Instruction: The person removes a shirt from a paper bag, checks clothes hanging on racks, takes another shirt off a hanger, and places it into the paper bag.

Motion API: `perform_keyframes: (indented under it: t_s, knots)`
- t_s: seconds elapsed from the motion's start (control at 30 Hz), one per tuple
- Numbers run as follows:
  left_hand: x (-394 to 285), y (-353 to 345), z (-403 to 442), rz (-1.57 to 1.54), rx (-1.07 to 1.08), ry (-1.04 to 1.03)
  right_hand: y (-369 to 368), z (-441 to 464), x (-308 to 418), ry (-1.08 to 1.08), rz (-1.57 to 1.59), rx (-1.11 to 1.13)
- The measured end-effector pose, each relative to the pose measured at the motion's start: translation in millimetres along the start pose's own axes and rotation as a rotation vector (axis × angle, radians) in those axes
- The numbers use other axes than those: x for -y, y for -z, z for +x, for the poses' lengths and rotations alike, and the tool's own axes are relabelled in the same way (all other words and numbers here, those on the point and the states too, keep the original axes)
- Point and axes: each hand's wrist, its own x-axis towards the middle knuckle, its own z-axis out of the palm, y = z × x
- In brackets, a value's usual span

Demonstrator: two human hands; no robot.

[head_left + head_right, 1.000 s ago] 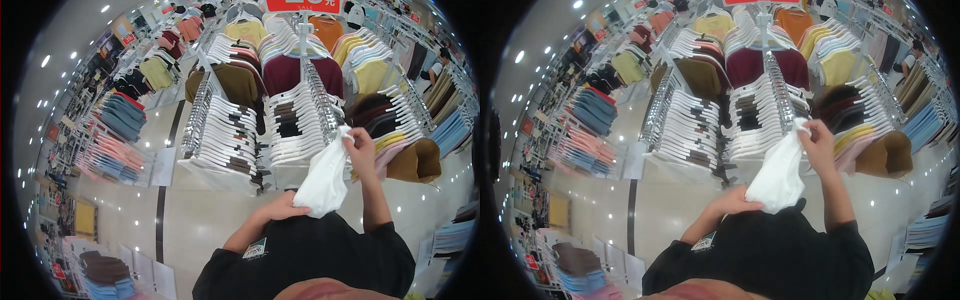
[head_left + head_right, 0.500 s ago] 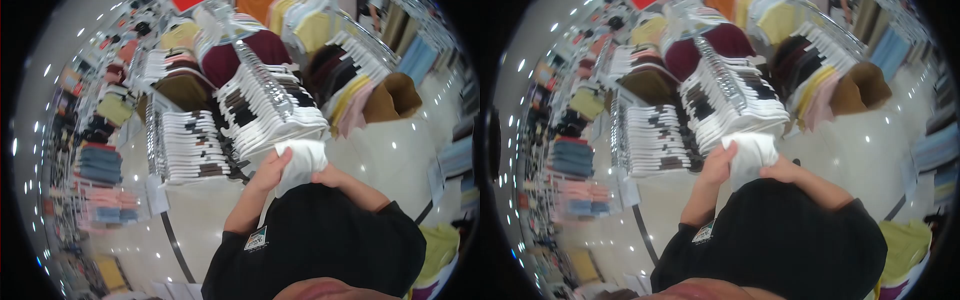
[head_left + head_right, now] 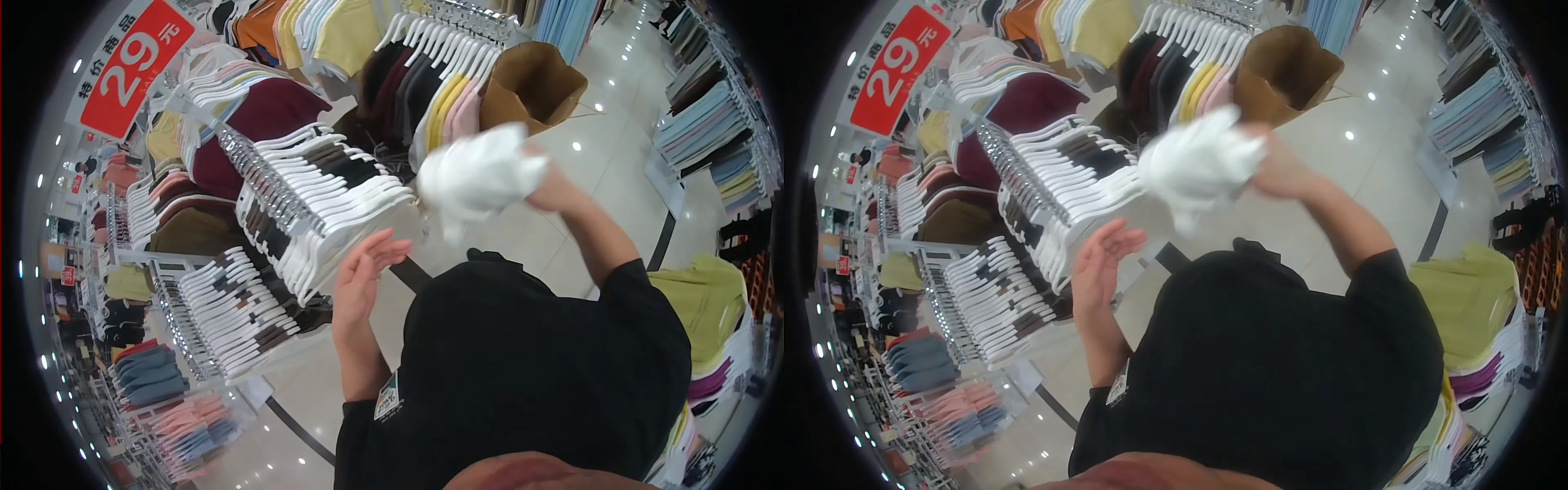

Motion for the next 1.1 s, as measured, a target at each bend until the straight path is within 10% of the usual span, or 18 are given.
perform_keyframes:
  t_s: [0.1, 0.17, 0.27, 0.37, 0.7, 0.9, 1.1]
  knots:
    - [35.8, 0.4, -13.7, -0.106, -0.32, 0.141, 101.2, 7.8, -47.5, 0.44, -0.401, -0.521]
    - [57.9, -2.7, -25.7, -0.104, -0.409, 0.209, 155.5, 29.4, -45.9, 0.192, -0.565, -0.707]
    - [88.6, -8.3, -34.8, -0.114, -0.564, 0.279, 224.3, 64.5, -94.6, 0.082, 0.289, -0.541]
    - [117.2, -14.4, -32.5, -0.133, -0.706, 0.282, 241.0, 78.2, -108.9, -0.342, -0.562, -0.324]
    - [134.2, -64.8, 26.2, -0.065, -0.768, 0.301, 251.2, 128.6, -206.9, -0.266, -0.681, 0.539]
    - [131.9, -59.0, -7.4, 0.032, -0.93, 0.395, 206.4, 113.5, -102.9, -0.01, -0.747, 0.124]
    - [125.4, -58.6, -30.2, 0.036, -1.022, 0.399, 146.8, 66.2, -12.4, 0.134, -0.243, 0.528]
